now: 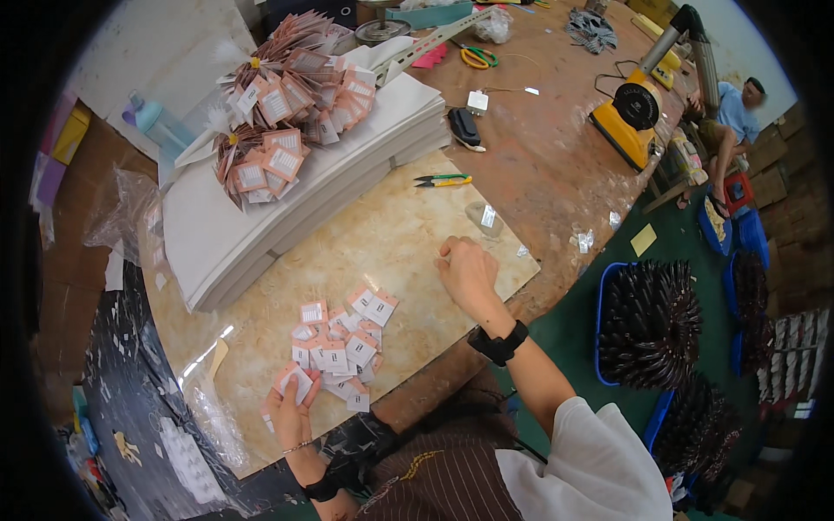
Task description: The recorder is sorting and organizing small paper or card stock tags, possibly shoe size or material identifiers, on a workbench.
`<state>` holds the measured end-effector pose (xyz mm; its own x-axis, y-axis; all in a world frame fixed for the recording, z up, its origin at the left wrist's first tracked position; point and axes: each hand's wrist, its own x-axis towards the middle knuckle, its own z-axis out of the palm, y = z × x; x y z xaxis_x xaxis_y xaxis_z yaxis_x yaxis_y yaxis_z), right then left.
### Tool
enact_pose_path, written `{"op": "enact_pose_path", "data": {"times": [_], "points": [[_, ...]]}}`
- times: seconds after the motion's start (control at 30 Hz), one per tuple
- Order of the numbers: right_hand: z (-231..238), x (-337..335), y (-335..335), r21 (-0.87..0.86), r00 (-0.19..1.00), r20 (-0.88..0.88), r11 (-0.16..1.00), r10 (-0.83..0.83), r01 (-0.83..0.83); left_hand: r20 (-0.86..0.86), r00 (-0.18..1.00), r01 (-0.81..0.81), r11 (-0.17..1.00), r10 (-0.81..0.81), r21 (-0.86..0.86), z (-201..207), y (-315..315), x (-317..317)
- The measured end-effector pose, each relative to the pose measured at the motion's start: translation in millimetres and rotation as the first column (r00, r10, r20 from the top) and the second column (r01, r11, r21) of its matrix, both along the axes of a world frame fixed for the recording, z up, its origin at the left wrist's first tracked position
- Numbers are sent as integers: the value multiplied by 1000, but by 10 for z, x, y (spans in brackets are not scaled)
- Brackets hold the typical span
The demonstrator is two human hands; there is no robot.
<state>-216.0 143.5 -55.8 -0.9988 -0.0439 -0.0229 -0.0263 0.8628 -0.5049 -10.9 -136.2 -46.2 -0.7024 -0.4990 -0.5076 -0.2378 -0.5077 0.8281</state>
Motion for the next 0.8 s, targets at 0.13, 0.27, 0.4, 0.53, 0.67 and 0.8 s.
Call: {"op": "enact_pose_path", "data": {"times": [0.13,0.27,0.4,0.53,0.67,0.8], "points": [[-96,-6,-45,-21,998,-38,999,40,-41,-17,996,88,994,-89,-59,110,23,-1],[96,-18,-75,-263,997,-52,962,57,-68,-25,988,147,981,-151,-124,155,81,-9],[159,-113,-31,-753,991,37,655,129,-57,-32,982,182,974,-188,-133,183,179,-79],[403,-124,0,-873,980,110,487,164,16,-58,970,226,962,-237,-151,226,265,-134],[429,-183,163,-945,962,143,322,232,63,-73,965,239,960,-251,-143,229,295,-137],[459,-224,327,-940,970,97,341,224,16,-69,966,238,963,-248,-127,193,290,-120]]}}
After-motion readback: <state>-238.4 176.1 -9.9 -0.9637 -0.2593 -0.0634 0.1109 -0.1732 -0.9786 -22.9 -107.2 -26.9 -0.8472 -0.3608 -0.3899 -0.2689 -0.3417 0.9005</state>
